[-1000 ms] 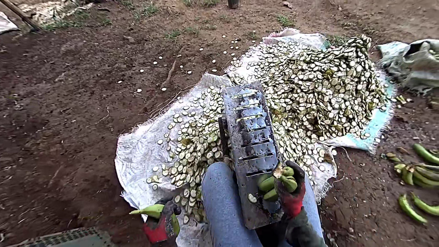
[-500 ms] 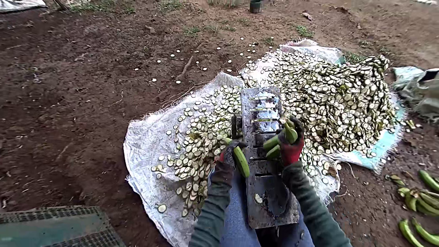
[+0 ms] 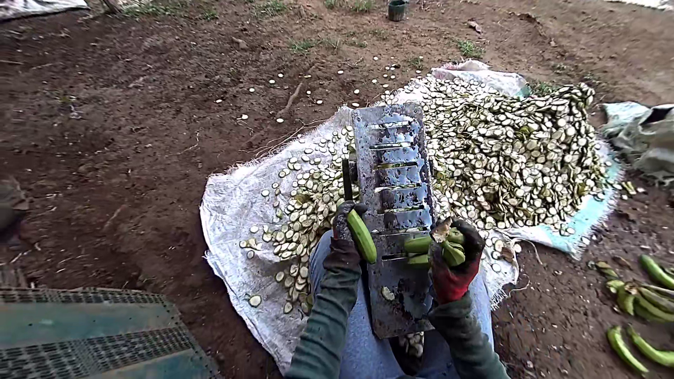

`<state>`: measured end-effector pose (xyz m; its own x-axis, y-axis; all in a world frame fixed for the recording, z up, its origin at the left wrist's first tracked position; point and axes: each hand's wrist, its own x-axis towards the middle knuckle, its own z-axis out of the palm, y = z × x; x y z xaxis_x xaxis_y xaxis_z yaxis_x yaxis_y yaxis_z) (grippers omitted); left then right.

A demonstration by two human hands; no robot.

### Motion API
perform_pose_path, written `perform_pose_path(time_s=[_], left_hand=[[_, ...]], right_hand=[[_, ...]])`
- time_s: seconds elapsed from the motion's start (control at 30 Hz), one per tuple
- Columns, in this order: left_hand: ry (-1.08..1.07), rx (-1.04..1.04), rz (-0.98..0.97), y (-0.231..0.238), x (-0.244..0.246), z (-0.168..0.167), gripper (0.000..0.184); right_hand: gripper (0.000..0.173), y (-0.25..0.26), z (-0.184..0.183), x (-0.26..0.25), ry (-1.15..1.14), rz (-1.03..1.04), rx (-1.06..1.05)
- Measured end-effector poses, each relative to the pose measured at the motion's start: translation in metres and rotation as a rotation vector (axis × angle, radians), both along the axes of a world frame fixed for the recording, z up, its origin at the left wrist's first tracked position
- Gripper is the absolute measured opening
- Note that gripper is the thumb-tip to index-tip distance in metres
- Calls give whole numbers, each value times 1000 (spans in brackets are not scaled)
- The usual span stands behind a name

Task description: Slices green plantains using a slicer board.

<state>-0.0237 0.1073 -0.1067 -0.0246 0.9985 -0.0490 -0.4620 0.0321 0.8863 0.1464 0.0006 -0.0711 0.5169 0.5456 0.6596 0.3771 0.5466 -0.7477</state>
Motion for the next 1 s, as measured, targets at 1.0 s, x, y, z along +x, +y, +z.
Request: perform_pose_path(time_s=[1.0], left_hand=[[328, -406, 718, -117, -160, -78, 23]], right_hand=[[56, 269, 9, 51, -444, -184, -231]])
